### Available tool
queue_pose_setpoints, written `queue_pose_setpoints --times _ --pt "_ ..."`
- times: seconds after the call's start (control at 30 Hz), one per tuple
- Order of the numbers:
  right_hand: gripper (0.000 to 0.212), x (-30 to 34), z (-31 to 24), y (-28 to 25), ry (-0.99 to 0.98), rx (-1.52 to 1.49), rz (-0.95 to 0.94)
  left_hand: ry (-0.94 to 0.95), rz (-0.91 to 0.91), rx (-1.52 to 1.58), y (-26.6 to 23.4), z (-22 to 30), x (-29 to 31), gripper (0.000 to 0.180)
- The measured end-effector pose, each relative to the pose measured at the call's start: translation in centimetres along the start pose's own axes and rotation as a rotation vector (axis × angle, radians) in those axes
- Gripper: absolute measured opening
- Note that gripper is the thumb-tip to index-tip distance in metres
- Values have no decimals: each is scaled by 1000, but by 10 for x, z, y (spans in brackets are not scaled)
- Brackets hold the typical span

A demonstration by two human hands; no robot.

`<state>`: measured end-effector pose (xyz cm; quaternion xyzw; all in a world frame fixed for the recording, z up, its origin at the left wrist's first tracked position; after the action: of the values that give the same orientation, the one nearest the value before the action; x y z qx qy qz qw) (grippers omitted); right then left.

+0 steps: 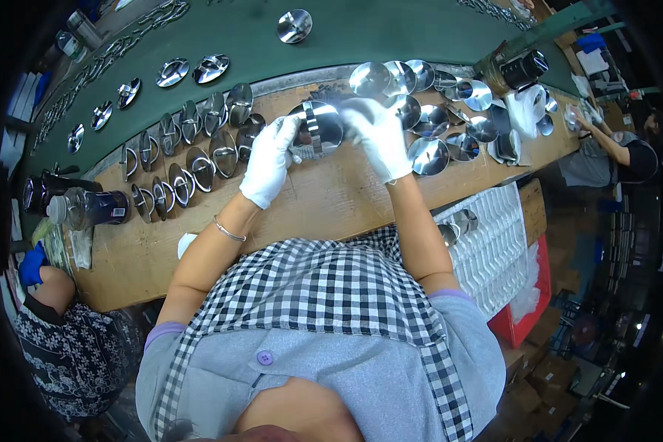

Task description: The person assembles small metal components by hand, inserting pins into circular metal housings, then placing the completed assemblies into a plastic tray.

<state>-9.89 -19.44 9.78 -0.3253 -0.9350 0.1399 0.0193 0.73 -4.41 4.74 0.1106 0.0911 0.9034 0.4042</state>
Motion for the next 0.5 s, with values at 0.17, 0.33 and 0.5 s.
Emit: queue_pose_setpoints --times 0.17,0.33,0.5 --pt "27 21 10 -1 203 -86 -133 -45 -53 -77 3 -17 3 39" --pt "25 26 24 -8 68 137 -16 -19 33 -444 16 -22 7 36" --pt "26 -2 10 4 171 35 -183 -178 -69 -293 12 -17 9 30"
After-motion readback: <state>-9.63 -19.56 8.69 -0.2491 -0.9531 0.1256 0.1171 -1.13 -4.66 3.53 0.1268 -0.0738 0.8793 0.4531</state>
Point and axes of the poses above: each hand's wrist, its own x-axis away from the middle knuckle, its own y-axis out of the palm, z = x × y, the point moved 2 cm from there along -x, towards the middle knuckle, and after that the axes turned 5 degrees about -x, right-handed, at the moved point
